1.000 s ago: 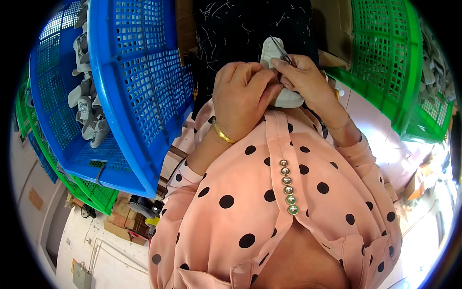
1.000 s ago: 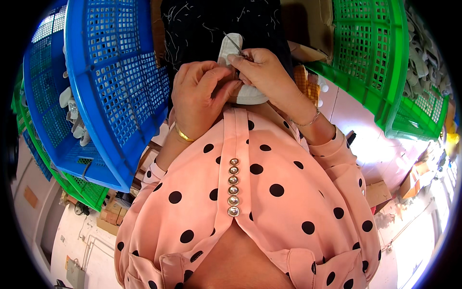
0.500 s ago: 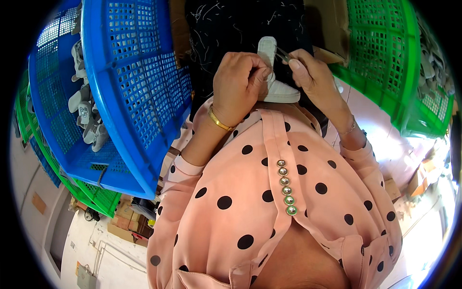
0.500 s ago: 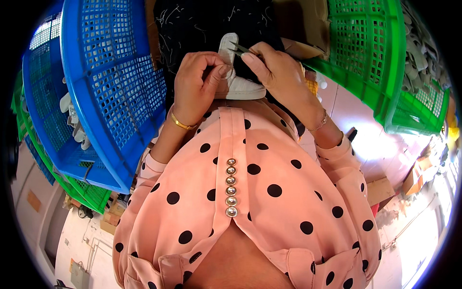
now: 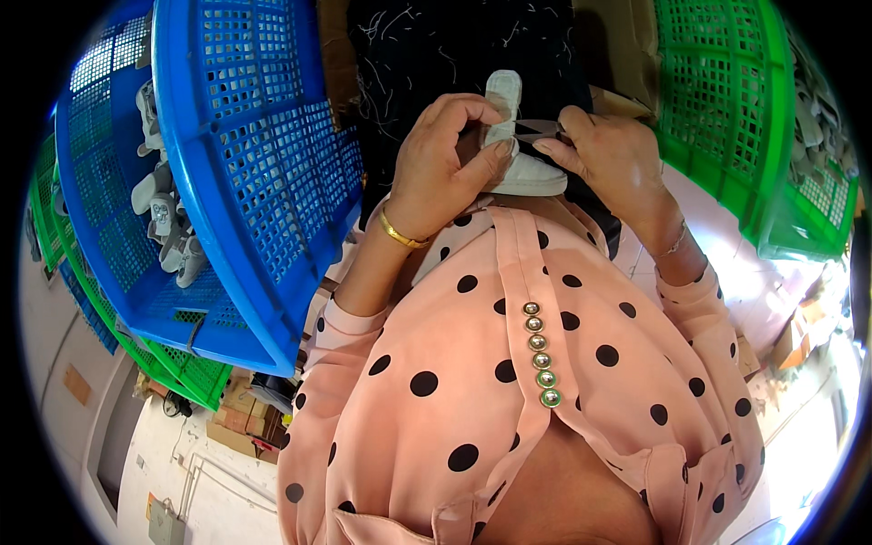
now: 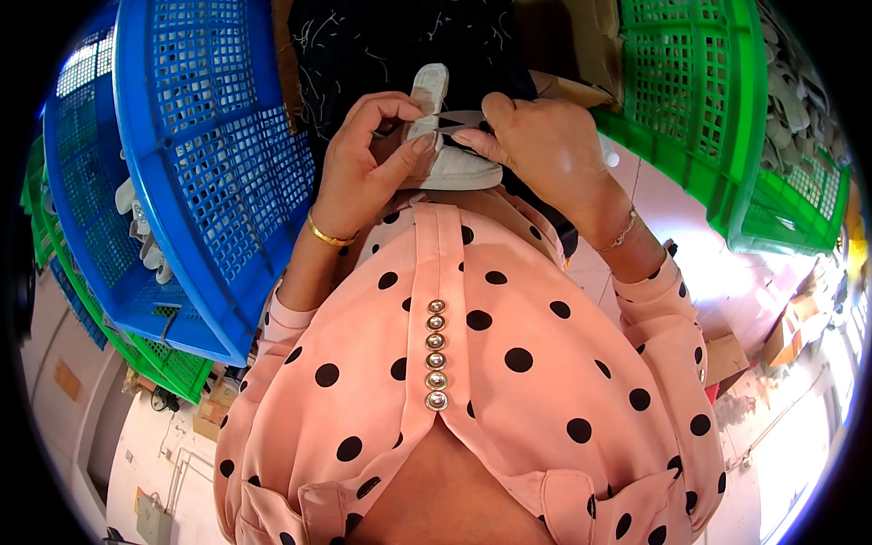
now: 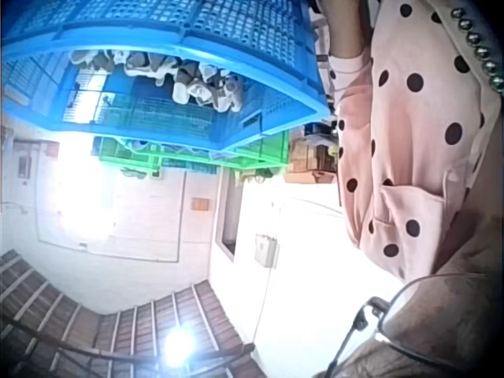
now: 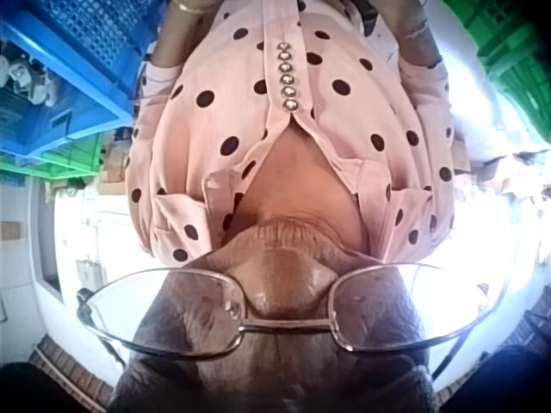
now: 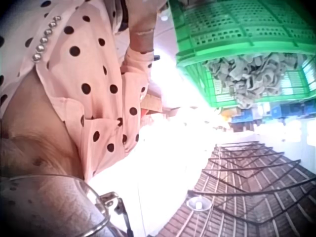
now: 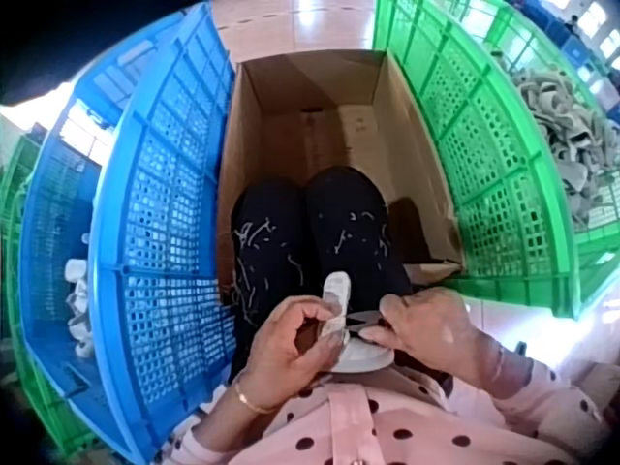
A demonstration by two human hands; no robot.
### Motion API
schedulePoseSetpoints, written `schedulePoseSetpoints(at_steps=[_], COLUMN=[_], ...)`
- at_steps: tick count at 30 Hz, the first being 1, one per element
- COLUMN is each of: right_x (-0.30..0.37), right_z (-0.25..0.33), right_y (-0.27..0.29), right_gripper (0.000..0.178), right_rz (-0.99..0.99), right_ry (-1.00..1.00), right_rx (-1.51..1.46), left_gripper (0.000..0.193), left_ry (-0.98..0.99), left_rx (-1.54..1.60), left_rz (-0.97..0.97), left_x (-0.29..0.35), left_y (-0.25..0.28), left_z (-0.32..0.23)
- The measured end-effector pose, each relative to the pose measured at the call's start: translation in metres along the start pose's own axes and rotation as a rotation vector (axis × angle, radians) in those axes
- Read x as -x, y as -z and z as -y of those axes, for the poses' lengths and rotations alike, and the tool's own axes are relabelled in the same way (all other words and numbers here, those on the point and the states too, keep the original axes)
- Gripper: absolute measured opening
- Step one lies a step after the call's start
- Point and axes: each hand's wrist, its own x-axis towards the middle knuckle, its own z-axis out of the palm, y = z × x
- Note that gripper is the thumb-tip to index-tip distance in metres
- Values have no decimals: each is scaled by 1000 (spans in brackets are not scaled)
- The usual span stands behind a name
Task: The person sits on the floor and uses scissors to trim loose threads and excess fabric from the edges of white slippers. They handle the slippers one at a time, picking them from a blue basket, trimming them, and placing them into a cardboard box.
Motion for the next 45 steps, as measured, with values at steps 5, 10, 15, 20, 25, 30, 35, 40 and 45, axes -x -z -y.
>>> schedulePoseSetpoints(at_steps=[5,10,15,20,25,30,35,40,45], right_x=[0,-1,-1,3,3,-9,-8,-6,-9], right_z=[-2,0,1,-2,2,32,8,-9,32], right_y=[-3,-5,-4,-7,-13,-1,-21,-12,-12], right_gripper=[43,42,41,39,37,28,19,24,20], right_rz=[-9,-33,-25,32,-24,120,24,-169,175], right_ry=[30,32,50,-150,-326,-319,-359,-556,-385], right_rx=[21,14,26,-289,-810,-661,-344,-694,-934], left_gripper=[30,31,33,36,38,41,43,43,39], left_ry=[6,21,117,111,87,34,88,62,36], left_rx=[22,57,133,147,189,151,157,173,172], left_rz=[12,3,8,3,-17,-27,-27,-51,-53], left_x=[-1,0,3,5,8,9,16,18,15], left_y=[1,1,0,1,2,4,9,8,10], left_z=[0,-2,0,-3,-2,-7,-11,-14,-18])
